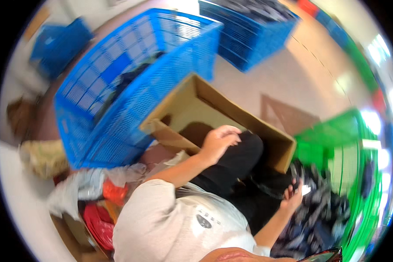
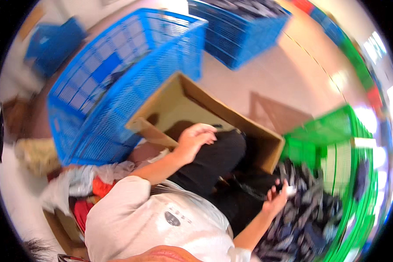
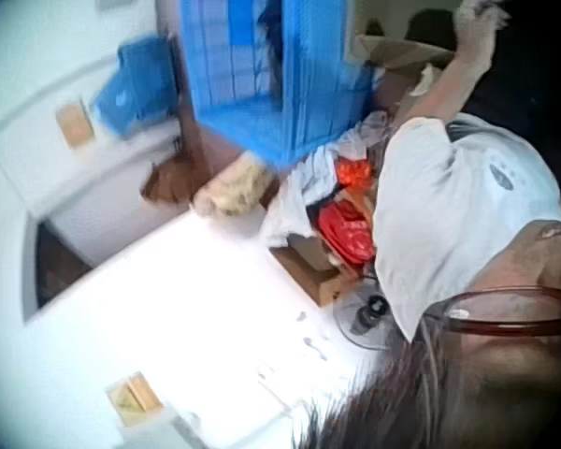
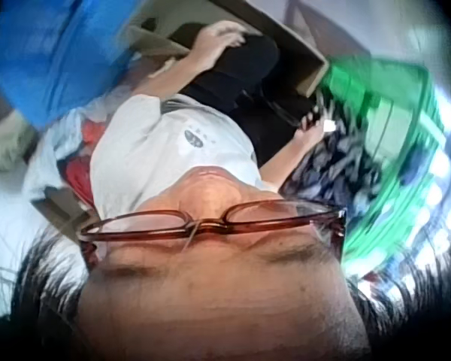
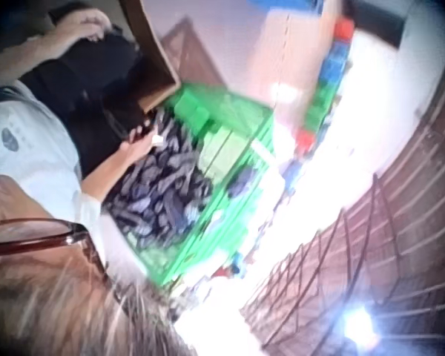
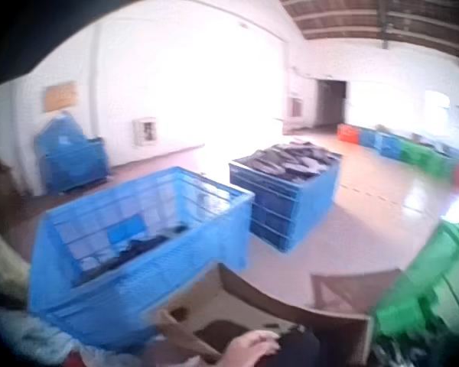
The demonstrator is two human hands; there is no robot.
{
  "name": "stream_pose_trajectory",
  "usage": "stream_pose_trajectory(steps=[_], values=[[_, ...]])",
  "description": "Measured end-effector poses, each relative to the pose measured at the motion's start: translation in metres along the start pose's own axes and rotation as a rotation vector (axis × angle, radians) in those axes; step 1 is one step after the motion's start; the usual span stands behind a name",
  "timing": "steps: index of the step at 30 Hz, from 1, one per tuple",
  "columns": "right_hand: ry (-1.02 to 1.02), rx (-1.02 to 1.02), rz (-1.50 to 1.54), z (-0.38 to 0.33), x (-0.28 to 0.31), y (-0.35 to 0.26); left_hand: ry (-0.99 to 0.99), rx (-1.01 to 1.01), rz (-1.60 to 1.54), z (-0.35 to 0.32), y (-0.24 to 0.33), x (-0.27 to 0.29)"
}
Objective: The person sits on the floor and uses scissors to trim loose threads and fabric edges from floral-patterned slippers. They pick up slippers from a green crate, trim them, and place the finished items into a cardboard box.
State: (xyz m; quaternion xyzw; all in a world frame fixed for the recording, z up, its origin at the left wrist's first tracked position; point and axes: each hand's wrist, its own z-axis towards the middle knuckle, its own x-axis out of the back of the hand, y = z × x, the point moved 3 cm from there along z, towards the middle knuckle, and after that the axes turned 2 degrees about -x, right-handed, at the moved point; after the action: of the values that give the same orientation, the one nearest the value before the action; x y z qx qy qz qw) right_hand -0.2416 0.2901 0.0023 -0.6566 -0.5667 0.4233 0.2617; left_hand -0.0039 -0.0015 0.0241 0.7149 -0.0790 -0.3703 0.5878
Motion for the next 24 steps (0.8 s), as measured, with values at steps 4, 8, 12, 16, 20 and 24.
stream_pose_trajectory(steps=[4,8,12,16,20,24], values=[[-0.021,0.056,0.104,0.02,0.056,-0.012,-0.069,0.012,0.117,-0.007,-0.008,-0.016],[0.105,0.086,-0.018,0.032,0.115,0.005,-0.058,0.043,0.193,-0.022,-0.041,-0.007],[0.427,0.016,-0.117,0.016,0.18,0.031,-0.128,0.14,0.27,-0.022,-0.07,-0.021],[0.547,-0.085,-0.086,0.014,0.232,0.058,-0.115,0.025,0.402,-0.02,-0.076,-0.028],[0.57,-0.138,-0.052,0.032,0.26,0.093,-0.064,-0.048,0.465,-0.014,-0.078,-0.035],[0.547,-0.191,-0.084,0.054,0.265,0.126,-0.061,-0.107,0.566,-0.012,-0.078,-0.038]])
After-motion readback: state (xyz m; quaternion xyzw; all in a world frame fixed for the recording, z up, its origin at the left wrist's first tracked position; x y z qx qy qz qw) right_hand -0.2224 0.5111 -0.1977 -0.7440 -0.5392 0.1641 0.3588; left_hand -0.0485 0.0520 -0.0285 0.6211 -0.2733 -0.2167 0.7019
